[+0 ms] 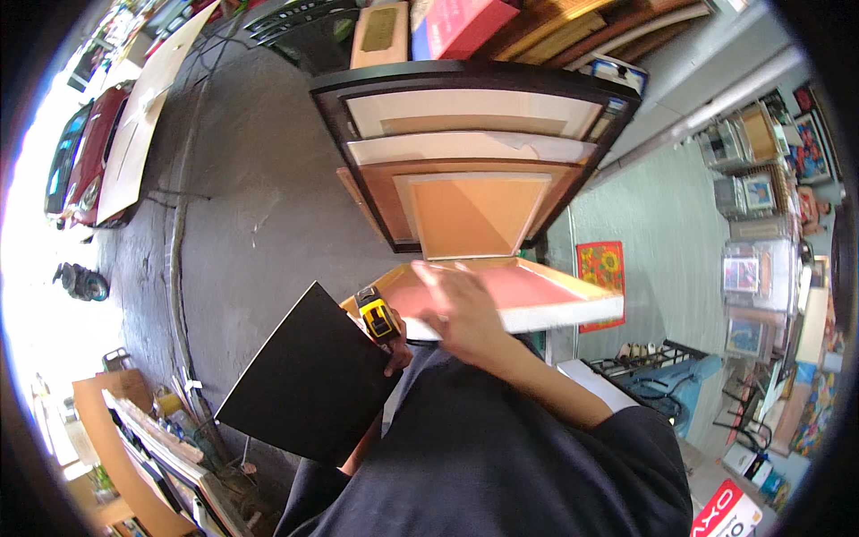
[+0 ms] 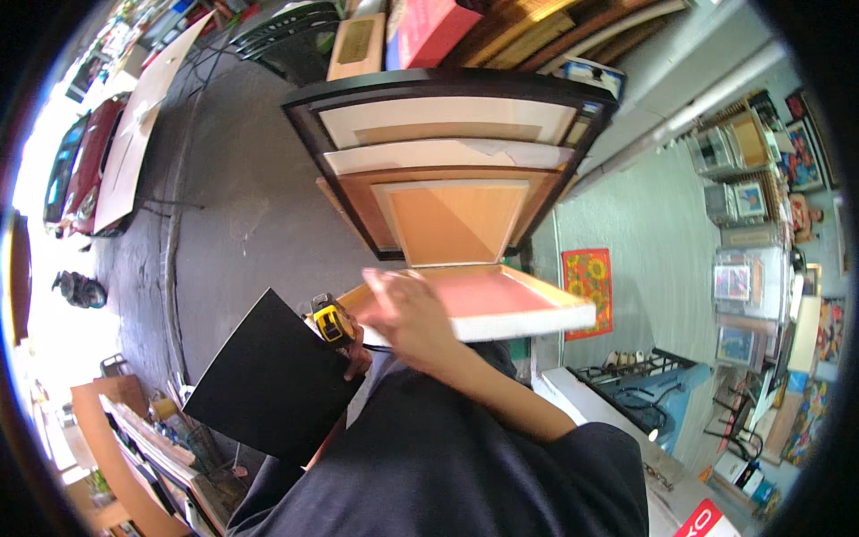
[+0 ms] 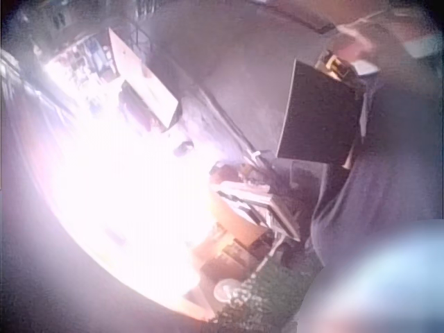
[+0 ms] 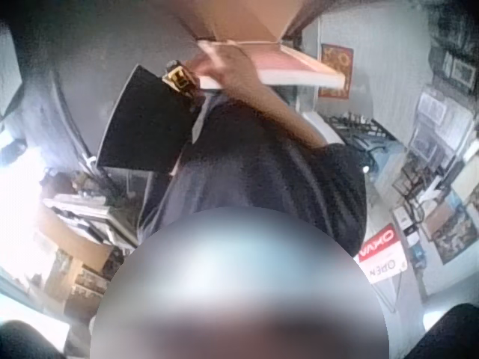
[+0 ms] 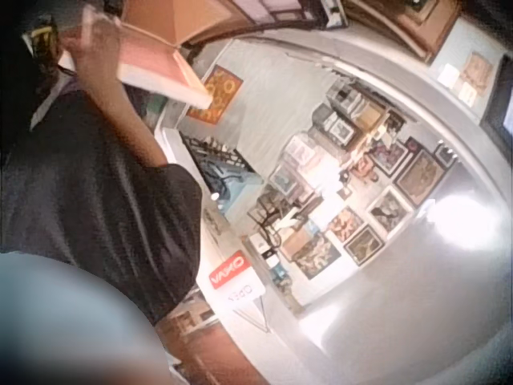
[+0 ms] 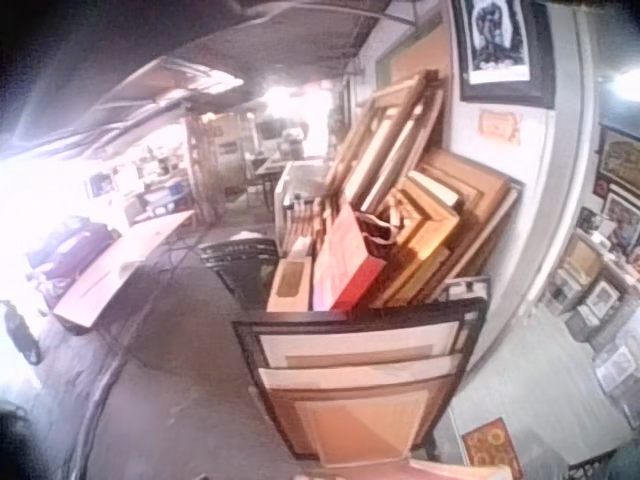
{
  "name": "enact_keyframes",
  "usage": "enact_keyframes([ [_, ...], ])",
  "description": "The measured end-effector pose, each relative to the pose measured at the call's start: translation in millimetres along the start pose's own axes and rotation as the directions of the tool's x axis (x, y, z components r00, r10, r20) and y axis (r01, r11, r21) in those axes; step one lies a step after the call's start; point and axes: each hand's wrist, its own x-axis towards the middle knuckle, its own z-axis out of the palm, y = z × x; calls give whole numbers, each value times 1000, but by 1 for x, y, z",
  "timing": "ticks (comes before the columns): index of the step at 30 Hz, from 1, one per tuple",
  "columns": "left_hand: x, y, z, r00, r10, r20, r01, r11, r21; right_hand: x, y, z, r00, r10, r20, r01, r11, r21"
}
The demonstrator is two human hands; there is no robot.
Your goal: The person measures several picture frames and boards with a tape measure, records dimensions on a notepad, and moves items between a workbench and a display rack. The person handles frames, boards, a tape measure, and a notepad throughout the sequence.
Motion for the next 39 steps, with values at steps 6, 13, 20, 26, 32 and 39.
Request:
enact_keyframes([
  [6, -34, 6, -4, 990, 24, -137, -32, 998, -57, -83, 60, 14, 844, 191, 502, -154, 981, -116],
  [13, -31, 56, 10, 945, 94, -314, -140, 982, -127, -86, 79, 23, 914, 154, 374, -75, 973, -217],
  [20, -116, 78, -2, 724, 348, -595, -551, 811, -196, -55, 75, 26, 916, 146, 373, -33, 956, -293],
  [26, -168, 54, -85, 633, 117, -765, -332, 934, -132, -58, 69, 23, 924, 257, 283, -158, 930, -331],
  [32, -236, -107, -175, 645, -139, -751, -380, 795, -473, -68, 74, 31, 985, 130, 111, -91, 949, -302],
  [39, -234, -182, -201, 578, -543, -610, -275, 574, -771, -62, 44, -17, 952, 294, 81, -249, 903, -351],
])
